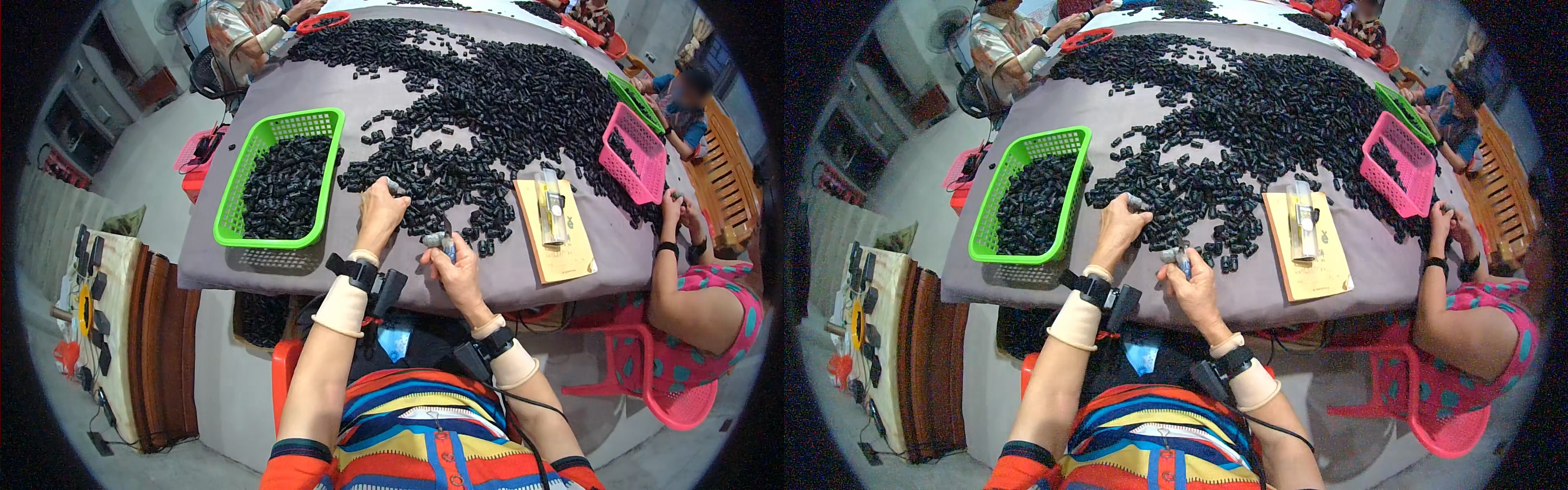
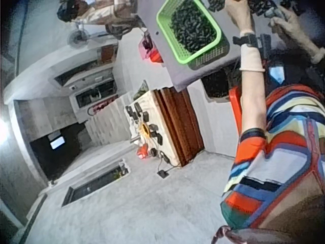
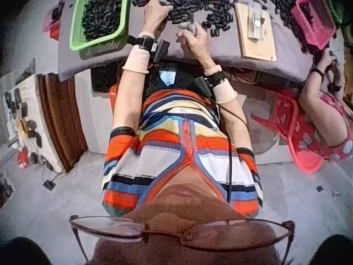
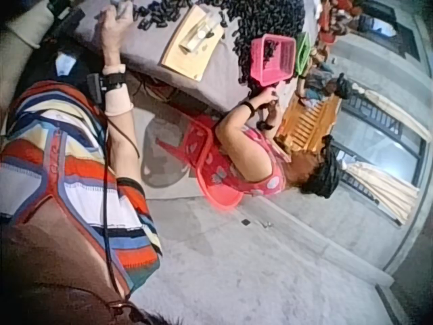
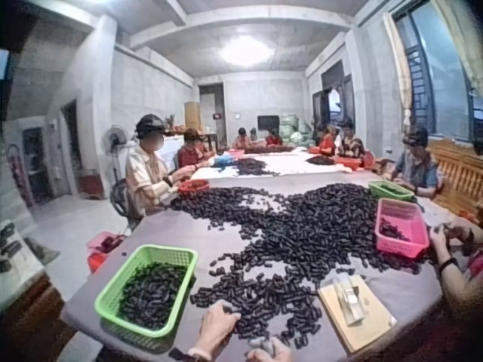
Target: Sorting and inspecting small black shoe components from a pile into baskets.
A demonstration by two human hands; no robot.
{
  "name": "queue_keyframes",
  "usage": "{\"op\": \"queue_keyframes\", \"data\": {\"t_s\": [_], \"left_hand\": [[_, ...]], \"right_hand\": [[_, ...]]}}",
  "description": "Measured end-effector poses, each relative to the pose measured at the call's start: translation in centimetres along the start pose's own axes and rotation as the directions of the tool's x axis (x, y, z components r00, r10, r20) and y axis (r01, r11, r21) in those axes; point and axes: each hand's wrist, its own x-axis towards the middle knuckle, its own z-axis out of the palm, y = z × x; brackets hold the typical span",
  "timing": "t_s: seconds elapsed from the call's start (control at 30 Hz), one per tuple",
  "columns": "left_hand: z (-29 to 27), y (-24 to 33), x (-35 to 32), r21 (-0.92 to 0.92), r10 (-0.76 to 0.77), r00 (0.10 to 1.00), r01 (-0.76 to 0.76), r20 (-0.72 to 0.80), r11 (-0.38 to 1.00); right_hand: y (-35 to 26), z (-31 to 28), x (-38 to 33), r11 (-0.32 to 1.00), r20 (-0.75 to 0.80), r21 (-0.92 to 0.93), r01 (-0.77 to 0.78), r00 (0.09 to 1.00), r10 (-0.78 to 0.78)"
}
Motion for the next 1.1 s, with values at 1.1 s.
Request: {"op": "queue_keyframes", "data": {"t_s": [1.1], "left_hand": [[-2.1,-3.6,-10.0,-0.858,0.151,0.851,0.512,0.503,-0.030]], "right_hand": [[1.2,0.4,-0.1,0.965,0.113,-0.209,0.155,0.985,-0.134]]}}
